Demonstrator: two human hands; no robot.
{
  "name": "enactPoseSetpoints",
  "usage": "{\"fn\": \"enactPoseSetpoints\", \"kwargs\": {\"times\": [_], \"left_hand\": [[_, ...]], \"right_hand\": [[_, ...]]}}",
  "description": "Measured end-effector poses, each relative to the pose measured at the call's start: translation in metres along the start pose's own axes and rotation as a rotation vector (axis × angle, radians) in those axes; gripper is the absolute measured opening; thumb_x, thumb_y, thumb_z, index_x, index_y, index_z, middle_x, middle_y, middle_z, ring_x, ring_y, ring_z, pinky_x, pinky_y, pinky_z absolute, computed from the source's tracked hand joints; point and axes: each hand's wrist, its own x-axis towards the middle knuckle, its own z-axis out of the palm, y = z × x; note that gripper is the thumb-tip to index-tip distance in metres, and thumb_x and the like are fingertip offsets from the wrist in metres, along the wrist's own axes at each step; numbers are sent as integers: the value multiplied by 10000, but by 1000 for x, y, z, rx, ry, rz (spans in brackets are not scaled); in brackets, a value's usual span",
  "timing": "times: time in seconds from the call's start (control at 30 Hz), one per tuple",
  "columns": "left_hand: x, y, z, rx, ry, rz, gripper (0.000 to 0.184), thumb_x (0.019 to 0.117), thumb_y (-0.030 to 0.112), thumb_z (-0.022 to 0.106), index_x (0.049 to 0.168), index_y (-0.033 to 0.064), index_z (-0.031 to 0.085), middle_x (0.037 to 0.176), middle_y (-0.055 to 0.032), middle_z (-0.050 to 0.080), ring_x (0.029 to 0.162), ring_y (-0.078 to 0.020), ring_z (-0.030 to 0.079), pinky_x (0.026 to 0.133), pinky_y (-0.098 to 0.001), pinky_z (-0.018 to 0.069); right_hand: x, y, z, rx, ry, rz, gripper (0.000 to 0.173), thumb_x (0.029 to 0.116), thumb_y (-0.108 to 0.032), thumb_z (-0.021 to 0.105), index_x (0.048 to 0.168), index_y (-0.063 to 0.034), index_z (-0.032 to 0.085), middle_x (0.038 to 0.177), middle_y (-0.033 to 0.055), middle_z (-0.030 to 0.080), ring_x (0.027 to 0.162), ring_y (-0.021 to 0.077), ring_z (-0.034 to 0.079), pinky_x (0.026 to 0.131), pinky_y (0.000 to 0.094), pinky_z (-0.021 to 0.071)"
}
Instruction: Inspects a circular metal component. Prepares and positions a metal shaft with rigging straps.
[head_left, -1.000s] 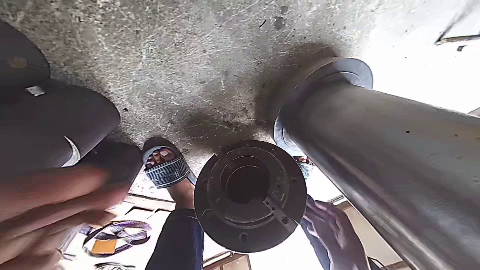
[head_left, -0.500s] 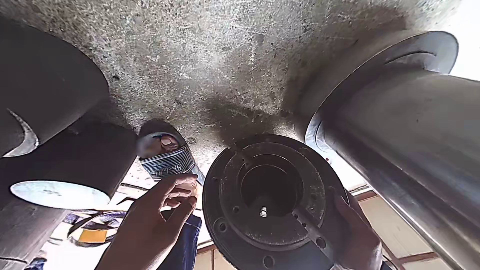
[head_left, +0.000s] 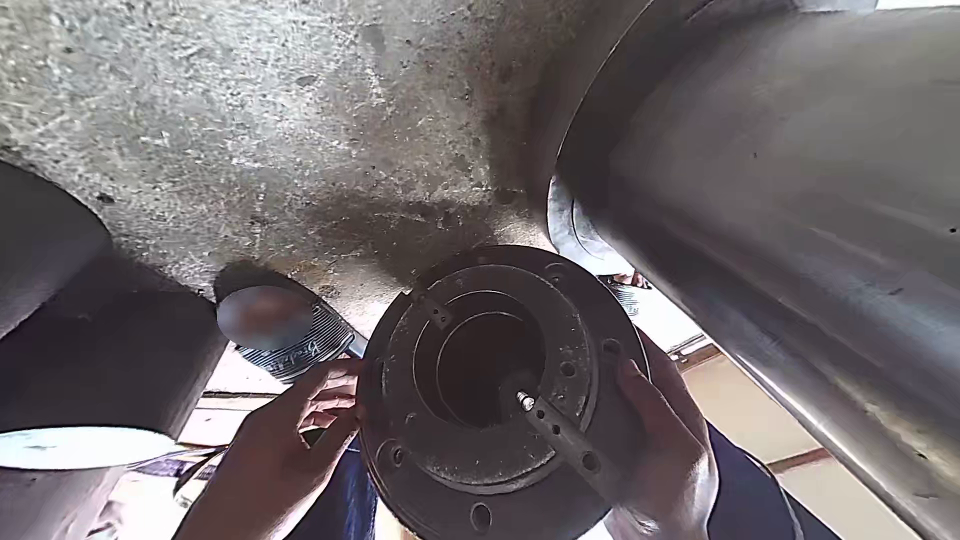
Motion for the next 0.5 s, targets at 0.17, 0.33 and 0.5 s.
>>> {"fn": "enactPoseSetpoints", "kwargs": {"times": [0.17,0.33,0.5], "left_hand": [[0,10,-10,87,24,42,435,925,380,641,1299,158,638,1203,32,723,1020,-58,712,830,-273,619],[-8,38,-48,-83,233,164,455,970,289,608,1354,47,584,1242,-77,706,1062,-184,715,917,-324,607],[-13,59,-61,-171,345,241,353,992,251,606,1318,116,614,1208,-27,731,1035,-197,729,903,-339,624]], "right_hand": [[0,3,0,19,-1,-24,464,996,-106,478,1432,49,496,1194,116,685,1023,119,695,855,264,603],[1,2,-1,-27,-17,-50,426,1000,-102,463,1399,34,525,1139,83,703,972,115,709,836,276,615],[2,1,-3,-53,-60,-67,404,1017,-91,432,1391,31,522,1170,40,694,1012,64,695,874,238,599]]}}
